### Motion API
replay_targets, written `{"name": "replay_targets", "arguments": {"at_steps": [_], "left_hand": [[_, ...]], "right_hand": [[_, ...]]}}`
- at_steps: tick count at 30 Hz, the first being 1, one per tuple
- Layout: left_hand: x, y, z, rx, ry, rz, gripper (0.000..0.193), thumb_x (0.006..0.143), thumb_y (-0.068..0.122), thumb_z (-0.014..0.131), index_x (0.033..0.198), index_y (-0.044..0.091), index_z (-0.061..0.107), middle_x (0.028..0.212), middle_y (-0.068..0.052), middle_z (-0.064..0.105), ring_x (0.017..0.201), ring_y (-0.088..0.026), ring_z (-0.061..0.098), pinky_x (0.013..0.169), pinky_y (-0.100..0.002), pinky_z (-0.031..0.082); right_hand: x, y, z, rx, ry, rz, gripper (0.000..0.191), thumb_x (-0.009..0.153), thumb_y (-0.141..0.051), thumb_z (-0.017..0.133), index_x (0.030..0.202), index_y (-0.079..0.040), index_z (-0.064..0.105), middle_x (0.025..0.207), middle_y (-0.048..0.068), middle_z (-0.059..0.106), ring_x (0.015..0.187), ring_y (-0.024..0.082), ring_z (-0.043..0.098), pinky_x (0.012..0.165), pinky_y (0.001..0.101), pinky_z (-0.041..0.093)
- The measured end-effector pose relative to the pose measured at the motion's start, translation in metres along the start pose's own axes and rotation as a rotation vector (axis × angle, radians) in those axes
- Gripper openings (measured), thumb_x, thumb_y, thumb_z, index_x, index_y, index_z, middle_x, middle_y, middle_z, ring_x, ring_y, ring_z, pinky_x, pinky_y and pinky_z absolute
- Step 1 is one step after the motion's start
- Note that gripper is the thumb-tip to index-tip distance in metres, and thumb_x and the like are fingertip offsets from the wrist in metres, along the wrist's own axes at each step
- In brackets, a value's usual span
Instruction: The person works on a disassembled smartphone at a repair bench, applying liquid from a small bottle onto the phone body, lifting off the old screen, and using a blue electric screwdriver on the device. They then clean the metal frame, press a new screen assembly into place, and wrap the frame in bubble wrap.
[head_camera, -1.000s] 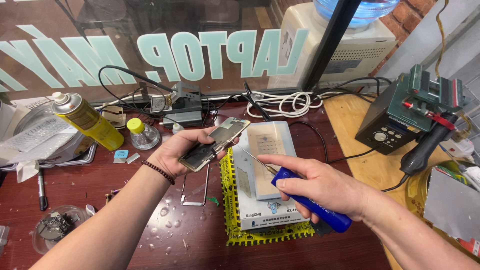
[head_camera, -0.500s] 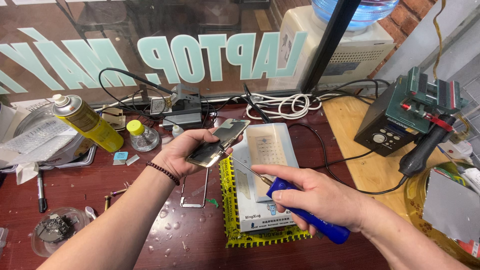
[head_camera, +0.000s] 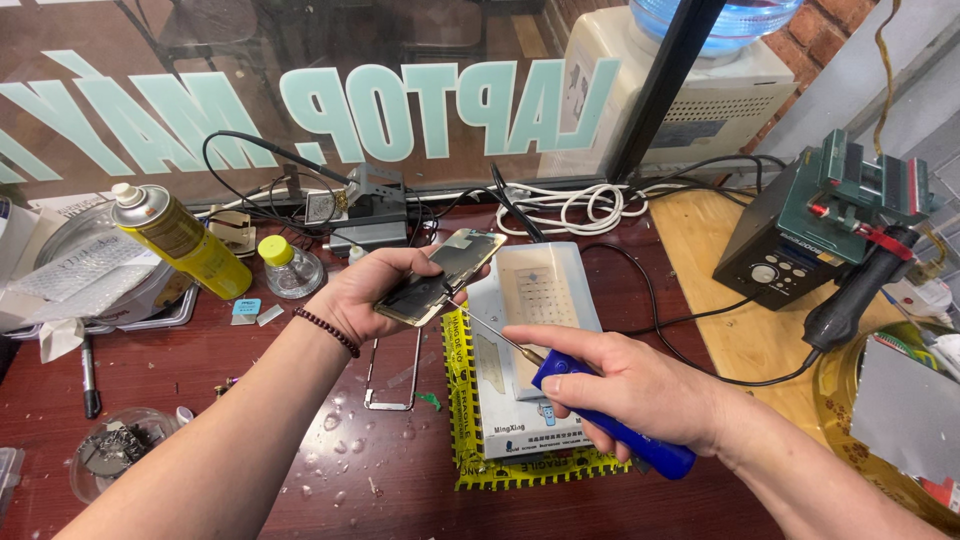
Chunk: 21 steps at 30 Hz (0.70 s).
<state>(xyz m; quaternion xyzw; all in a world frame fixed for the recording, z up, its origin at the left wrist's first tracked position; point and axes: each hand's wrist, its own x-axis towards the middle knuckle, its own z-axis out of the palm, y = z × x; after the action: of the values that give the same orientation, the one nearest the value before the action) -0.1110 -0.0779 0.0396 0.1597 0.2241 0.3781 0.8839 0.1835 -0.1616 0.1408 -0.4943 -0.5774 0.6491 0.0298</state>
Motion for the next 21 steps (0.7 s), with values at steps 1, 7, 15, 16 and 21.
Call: {"name": "replay_targets", "arguments": {"at_steps": [1, 7, 15, 16, 21], "left_hand": [[0.0007, 0.0, -0.0007, 0.012, 0.013, 0.003, 0.058, 0.085, -0.007, 0.052, 0.142, 0.001, 0.046, 0.138, -0.03, 0.058, 0.121, -0.035, 0.064, 0.097, -0.046, 0.06], [0.0015, 0.0002, -0.0034, 0.007, -0.007, -0.023, 0.057, 0.086, -0.007, 0.052, 0.143, -0.004, 0.045, 0.138, -0.031, 0.059, 0.119, -0.036, 0.066, 0.099, -0.045, 0.059], [0.0007, -0.0016, 0.0026, 0.027, 0.051, -0.014, 0.057, 0.084, -0.007, 0.052, 0.14, -0.001, 0.047, 0.136, -0.028, 0.06, 0.12, -0.033, 0.066, 0.099, -0.045, 0.06], [0.0011, -0.002, 0.0031, 0.026, 0.053, -0.014, 0.057, 0.083, -0.007, 0.052, 0.14, -0.001, 0.047, 0.136, -0.027, 0.06, 0.12, -0.033, 0.066, 0.098, -0.045, 0.06], [0.0024, -0.0026, 0.0024, 0.044, 0.039, -0.016, 0.057, 0.084, -0.006, 0.053, 0.14, -0.003, 0.047, 0.135, -0.028, 0.061, 0.117, -0.033, 0.067, 0.097, -0.045, 0.061]], "right_hand": [[-0.0001, -0.0002, -0.0002, -0.004, 0.002, 0.002, 0.07, 0.089, -0.024, 0.061, 0.156, -0.041, 0.051, 0.077, 0.001, 0.059, 0.049, 0.009, 0.056, 0.041, 0.0268, 0.049], [-0.0005, -0.0003, -0.0009, -0.012, -0.015, -0.023, 0.072, 0.089, -0.022, 0.06, 0.157, -0.04, 0.05, 0.077, 0.002, 0.06, 0.049, 0.009, 0.056, 0.041, 0.0269, 0.049], [-0.0004, 0.0023, -0.0004, -0.033, -0.031, -0.029, 0.074, 0.088, -0.02, 0.06, 0.159, -0.039, 0.048, 0.073, 0.001, 0.059, 0.048, 0.009, 0.055, 0.042, 0.0272, 0.05], [-0.0003, 0.0028, -0.0007, -0.033, -0.034, -0.038, 0.075, 0.087, -0.019, 0.059, 0.159, -0.039, 0.048, 0.073, 0.0, 0.059, 0.048, 0.009, 0.055, 0.042, 0.0271, 0.05], [0.0006, 0.0056, 0.0003, -0.044, -0.05, -0.046, 0.077, 0.086, -0.017, 0.057, 0.16, -0.038, 0.048, 0.07, 0.002, 0.058, 0.047, 0.009, 0.055, 0.042, 0.0271, 0.05]]}}
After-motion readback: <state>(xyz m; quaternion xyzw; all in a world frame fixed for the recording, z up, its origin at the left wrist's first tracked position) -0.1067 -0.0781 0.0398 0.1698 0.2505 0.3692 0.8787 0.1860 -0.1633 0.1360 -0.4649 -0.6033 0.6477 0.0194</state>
